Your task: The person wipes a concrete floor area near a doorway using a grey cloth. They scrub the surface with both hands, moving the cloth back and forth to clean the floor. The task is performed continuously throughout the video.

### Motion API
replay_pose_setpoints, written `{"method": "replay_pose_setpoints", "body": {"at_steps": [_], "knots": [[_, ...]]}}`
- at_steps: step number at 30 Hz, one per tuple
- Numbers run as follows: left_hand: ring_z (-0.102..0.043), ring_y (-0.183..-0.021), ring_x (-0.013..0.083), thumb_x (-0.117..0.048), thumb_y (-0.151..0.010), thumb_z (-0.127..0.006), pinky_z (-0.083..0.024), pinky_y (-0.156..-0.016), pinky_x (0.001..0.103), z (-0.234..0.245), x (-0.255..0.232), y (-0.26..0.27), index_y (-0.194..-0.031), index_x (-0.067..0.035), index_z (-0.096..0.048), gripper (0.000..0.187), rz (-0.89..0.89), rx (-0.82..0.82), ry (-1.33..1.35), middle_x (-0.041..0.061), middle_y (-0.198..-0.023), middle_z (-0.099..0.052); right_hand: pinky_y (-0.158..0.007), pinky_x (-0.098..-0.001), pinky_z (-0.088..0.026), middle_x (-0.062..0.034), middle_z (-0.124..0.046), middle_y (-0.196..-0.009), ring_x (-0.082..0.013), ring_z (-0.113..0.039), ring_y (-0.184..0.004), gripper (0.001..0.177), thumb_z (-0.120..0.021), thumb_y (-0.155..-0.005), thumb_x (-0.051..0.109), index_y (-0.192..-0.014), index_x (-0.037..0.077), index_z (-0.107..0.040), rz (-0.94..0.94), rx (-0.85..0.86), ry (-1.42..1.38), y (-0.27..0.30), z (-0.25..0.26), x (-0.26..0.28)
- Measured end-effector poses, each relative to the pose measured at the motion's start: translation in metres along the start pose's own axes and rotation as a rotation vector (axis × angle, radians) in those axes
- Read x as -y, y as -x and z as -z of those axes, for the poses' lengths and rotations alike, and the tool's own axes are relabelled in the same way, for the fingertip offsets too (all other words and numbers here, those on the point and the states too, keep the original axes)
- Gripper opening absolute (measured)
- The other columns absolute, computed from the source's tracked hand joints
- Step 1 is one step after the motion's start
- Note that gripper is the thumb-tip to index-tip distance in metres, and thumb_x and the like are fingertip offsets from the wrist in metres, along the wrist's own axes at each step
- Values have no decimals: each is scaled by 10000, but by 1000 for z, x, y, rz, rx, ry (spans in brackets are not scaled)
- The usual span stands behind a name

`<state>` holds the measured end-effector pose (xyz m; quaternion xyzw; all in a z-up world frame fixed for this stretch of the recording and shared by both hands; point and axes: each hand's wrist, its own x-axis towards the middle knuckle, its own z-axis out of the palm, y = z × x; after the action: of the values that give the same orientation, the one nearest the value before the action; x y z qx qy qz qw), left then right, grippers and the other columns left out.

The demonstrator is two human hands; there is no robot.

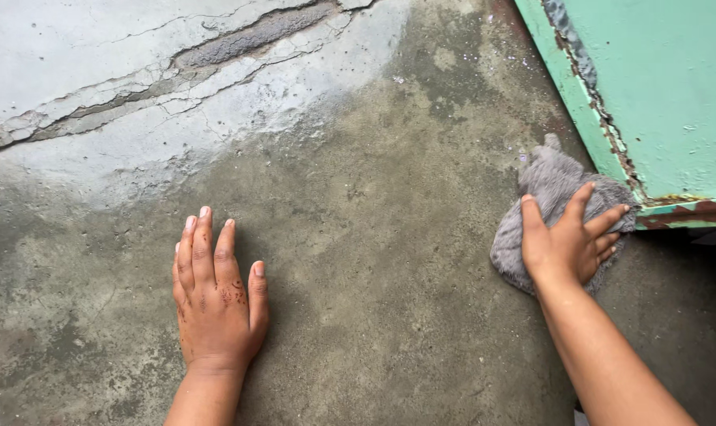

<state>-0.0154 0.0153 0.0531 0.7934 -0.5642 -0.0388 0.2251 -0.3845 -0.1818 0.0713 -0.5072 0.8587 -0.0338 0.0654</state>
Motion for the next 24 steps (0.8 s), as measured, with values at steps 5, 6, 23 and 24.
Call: {"method": "replay_pose_setpoints", "body": {"at_steps": [5,6,23,24], "knots": [[-224,-1566,343,-341,-1012,-468,-184,-1269,518,1,0,-3,-1508,-31,-433,586,16,7,21,167,-1661,-304,-1259,-582,-63,-334,85,-1665,-599,-28,-1522,999,-538,-918,690,-1679,240,-72,-128,33,19,-22,-2,40],[-224,-1565,340,-343,-1009,-465,-183,-1268,517,1,0,-4,-1507,-32,-433,588,21,12,21,165,-1660,-304,-1250,-597,-64,-345,87,-1661,-610,-28,-1515,999,-535,-918,689,-1678,237,-69,-142,38,22,-24,-1,46],[-229,-1528,321,-395,-968,-452,-175,-1229,521,-1,2,-15,-1487,-83,-427,606,54,51,14,157,-1614,-314,-1268,-539,-94,-192,-6,-1717,-562,-80,-1526,962,-508,-899,723,-1666,289,-123,131,48,120,-65,-10,172],[-231,-1527,321,-393,-968,-453,-177,-1228,520,-2,2,-15,-1487,-83,-430,605,55,48,9,157,-1613,-316,-1257,-553,-110,-198,4,-1713,-572,-81,-1515,978,-500,-895,741,-1670,297,-101,162,59,143,-66,-10,170]]}}
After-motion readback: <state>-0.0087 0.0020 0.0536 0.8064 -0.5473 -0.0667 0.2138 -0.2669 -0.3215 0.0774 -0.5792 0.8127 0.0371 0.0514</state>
